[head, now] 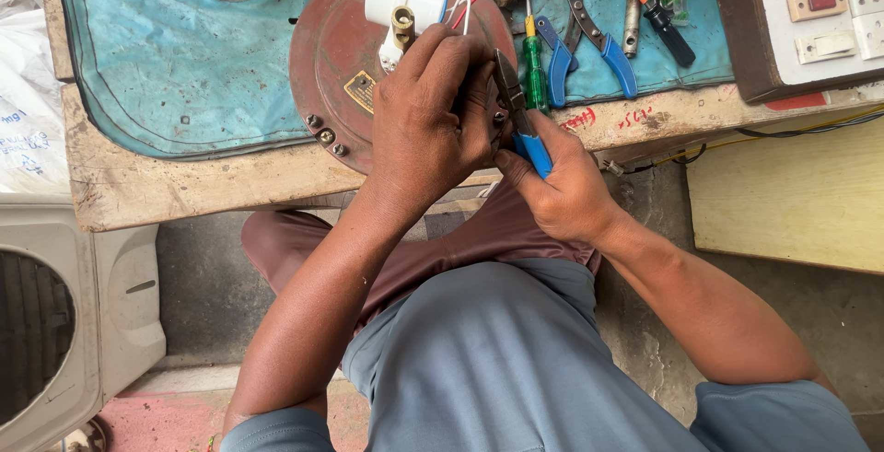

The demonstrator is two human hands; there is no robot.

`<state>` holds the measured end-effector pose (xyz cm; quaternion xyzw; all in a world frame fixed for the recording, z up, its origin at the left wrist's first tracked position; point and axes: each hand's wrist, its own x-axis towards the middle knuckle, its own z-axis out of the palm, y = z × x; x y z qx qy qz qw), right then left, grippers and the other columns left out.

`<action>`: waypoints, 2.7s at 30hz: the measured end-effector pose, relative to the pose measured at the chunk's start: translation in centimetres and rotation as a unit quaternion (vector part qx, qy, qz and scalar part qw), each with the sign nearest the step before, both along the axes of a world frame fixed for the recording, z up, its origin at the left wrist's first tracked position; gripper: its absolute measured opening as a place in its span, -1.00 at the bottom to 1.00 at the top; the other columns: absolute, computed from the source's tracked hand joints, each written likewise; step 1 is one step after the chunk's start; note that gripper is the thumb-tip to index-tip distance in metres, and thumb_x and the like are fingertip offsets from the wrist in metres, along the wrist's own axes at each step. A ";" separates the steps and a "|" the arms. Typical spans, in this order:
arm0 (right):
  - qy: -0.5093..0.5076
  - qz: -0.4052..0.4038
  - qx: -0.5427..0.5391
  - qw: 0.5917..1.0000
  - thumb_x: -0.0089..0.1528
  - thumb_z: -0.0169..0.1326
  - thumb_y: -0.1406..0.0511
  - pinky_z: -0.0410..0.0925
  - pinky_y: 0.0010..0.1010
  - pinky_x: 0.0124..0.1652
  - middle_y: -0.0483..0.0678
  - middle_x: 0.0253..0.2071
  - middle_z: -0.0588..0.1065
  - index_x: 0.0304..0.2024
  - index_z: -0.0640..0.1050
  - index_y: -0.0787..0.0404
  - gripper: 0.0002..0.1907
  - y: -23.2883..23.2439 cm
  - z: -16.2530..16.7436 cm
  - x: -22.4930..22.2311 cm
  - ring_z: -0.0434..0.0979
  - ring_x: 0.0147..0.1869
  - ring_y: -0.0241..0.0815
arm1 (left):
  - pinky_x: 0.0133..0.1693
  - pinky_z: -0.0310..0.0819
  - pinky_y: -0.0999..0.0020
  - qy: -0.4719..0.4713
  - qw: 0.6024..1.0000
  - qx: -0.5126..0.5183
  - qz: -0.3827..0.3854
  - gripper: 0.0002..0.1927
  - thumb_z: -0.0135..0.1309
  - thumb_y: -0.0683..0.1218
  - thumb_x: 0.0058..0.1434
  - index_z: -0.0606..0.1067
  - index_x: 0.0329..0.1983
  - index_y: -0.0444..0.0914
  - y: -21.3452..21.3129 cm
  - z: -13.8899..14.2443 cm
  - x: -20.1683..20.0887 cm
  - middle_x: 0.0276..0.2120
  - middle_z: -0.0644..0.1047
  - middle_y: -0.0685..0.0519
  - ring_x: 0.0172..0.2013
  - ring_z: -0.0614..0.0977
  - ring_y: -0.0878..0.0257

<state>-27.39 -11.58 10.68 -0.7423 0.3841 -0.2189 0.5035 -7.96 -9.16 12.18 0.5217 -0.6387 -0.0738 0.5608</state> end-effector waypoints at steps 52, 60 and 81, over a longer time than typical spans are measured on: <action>0.046 -0.021 -0.048 0.998 0.25 0.12 0.36 0.38 -0.31 -0.17 0.01 -0.32 0.50 -0.12 0.43 0.27 -0.81 -0.6 0.3 -0.2 0.49 -0.25 -0.16 | -0.29 0.52 0.23 0.003 0.999 0.025 -0.036 -0.80 0.21 -0.26 0.25 0.51 -0.07 -0.27 -0.2 0.6 0.5 -0.20 0.52 -0.05 -0.31 0.65 0.03; -0.051 -0.062 0.171 0.982 0.25 0.15 0.37 0.19 -0.46 -0.36 -0.16 -0.41 0.32 -0.13 0.43 0.21 -0.81 -0.9 0.4 -1.6 0.26 -0.35 -0.33 | -0.34 0.52 0.28 0.022 0.996 0.068 -0.051 -0.84 0.17 -0.31 0.28 0.51 -0.11 -0.28 -0.1 0.9 0.7 -0.27 0.53 -0.04 -0.37 0.67 0.14; 0.118 -0.076 -0.546 0.826 0.41 0.31 0.35 0.40 -0.21 0.05 0.03 -0.01 0.51 0.04 0.57 0.25 -0.78 -9.2 2.7 -2.1 0.49 0.07 0.04 | -0.14 0.56 0.20 -0.091 0.996 0.019 0.018 -0.68 0.29 -0.25 0.28 0.50 0.06 -0.21 2.4 1.3 1.3 0.03 0.48 -0.05 -0.10 0.65 0.07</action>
